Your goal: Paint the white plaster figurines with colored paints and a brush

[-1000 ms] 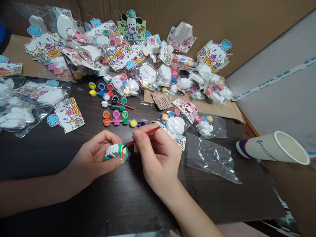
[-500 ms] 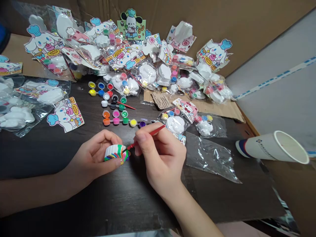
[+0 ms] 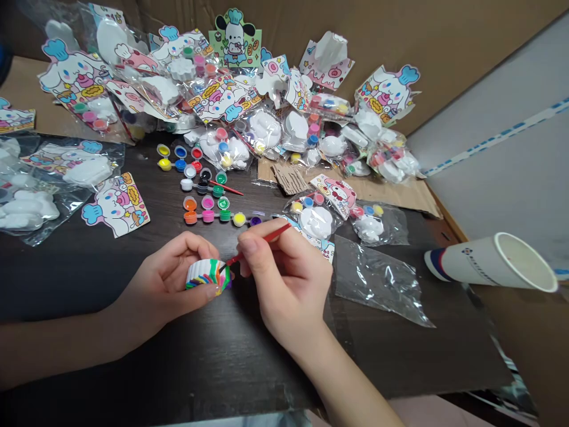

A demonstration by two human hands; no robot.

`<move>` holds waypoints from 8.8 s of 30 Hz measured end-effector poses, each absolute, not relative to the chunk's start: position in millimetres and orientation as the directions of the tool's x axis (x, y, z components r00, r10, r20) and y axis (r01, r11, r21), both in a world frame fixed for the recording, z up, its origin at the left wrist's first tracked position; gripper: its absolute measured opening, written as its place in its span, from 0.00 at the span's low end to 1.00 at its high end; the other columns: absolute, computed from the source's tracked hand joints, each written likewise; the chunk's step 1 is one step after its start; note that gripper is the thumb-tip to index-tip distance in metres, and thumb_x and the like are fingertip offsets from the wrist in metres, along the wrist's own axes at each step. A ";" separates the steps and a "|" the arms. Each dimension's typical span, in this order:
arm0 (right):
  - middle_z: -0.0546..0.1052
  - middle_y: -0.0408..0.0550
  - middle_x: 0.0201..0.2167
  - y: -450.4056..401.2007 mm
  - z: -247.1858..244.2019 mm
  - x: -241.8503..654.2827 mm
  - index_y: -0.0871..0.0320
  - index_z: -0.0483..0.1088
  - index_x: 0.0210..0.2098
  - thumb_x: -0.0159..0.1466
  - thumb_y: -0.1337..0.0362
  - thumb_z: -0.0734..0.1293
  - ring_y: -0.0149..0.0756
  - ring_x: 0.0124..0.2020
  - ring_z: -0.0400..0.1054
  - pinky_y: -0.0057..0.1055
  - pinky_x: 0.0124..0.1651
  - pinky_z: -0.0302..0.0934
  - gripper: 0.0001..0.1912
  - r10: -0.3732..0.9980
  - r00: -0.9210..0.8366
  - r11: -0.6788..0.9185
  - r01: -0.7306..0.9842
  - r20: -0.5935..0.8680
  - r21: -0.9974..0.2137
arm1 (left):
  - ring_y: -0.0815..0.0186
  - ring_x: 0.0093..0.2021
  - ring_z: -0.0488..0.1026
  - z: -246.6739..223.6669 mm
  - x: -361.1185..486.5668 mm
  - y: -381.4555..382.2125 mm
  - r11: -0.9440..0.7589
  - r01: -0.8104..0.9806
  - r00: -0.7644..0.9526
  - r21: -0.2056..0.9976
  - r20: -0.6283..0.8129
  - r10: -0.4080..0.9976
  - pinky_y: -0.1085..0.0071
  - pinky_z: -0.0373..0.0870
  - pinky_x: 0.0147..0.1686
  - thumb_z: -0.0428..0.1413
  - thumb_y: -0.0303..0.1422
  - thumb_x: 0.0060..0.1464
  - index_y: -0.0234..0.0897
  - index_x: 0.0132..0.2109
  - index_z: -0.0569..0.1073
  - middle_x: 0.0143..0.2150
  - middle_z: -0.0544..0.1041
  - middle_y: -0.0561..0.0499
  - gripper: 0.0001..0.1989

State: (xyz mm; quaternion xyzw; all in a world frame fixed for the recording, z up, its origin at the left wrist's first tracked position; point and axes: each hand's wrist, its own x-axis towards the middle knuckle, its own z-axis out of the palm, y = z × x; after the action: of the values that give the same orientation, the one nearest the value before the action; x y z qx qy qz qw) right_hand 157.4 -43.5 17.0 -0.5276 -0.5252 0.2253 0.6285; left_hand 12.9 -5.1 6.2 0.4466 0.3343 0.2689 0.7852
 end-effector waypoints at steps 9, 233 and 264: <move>0.68 0.39 0.18 -39.8 17.0 156.6 0.57 0.69 0.25 0.64 0.60 0.66 0.23 0.17 0.60 0.22 0.16 0.52 0.12 0.832 0.358 0.336 0.286 0.425 -0.898 | 0.74 0.30 0.66 2.9 9.8 -5.8 0.397 -0.116 0.665 0.911 -0.225 0.712 0.76 0.62 0.30 0.60 0.25 0.47 0.38 0.33 0.65 0.29 0.71 0.59 0.10; 0.71 0.39 0.18 -41.0 25.0 159.0 0.56 0.69 0.24 0.63 0.65 0.66 0.24 0.17 0.63 0.23 0.18 0.55 0.11 0.827 0.279 0.362 0.401 0.489 -0.841 | 0.71 0.33 0.70 7.5 13.5 -4.6 0.291 -0.040 0.565 0.956 -0.218 0.796 0.72 0.67 0.37 0.60 0.24 0.42 0.38 0.30 0.66 0.31 0.71 0.58 0.10; 0.71 0.40 0.17 -35.8 20.4 162.1 0.58 0.70 0.24 0.62 0.65 0.66 0.24 0.17 0.63 0.20 0.18 0.54 0.11 0.885 0.248 0.316 0.299 0.393 -0.901 | 0.69 0.33 0.68 9.6 13.4 -5.1 0.326 -0.049 0.545 0.944 -0.248 0.801 0.69 0.65 0.37 0.58 0.25 0.38 0.38 0.28 0.65 0.29 0.69 0.57 0.09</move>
State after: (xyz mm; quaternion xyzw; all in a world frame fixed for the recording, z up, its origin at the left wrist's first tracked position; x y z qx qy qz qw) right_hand 162.1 -35.8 20.4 -0.5289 -0.5597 0.2500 0.5870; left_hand 13.4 -5.1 9.6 0.5004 0.3755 0.2941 0.7226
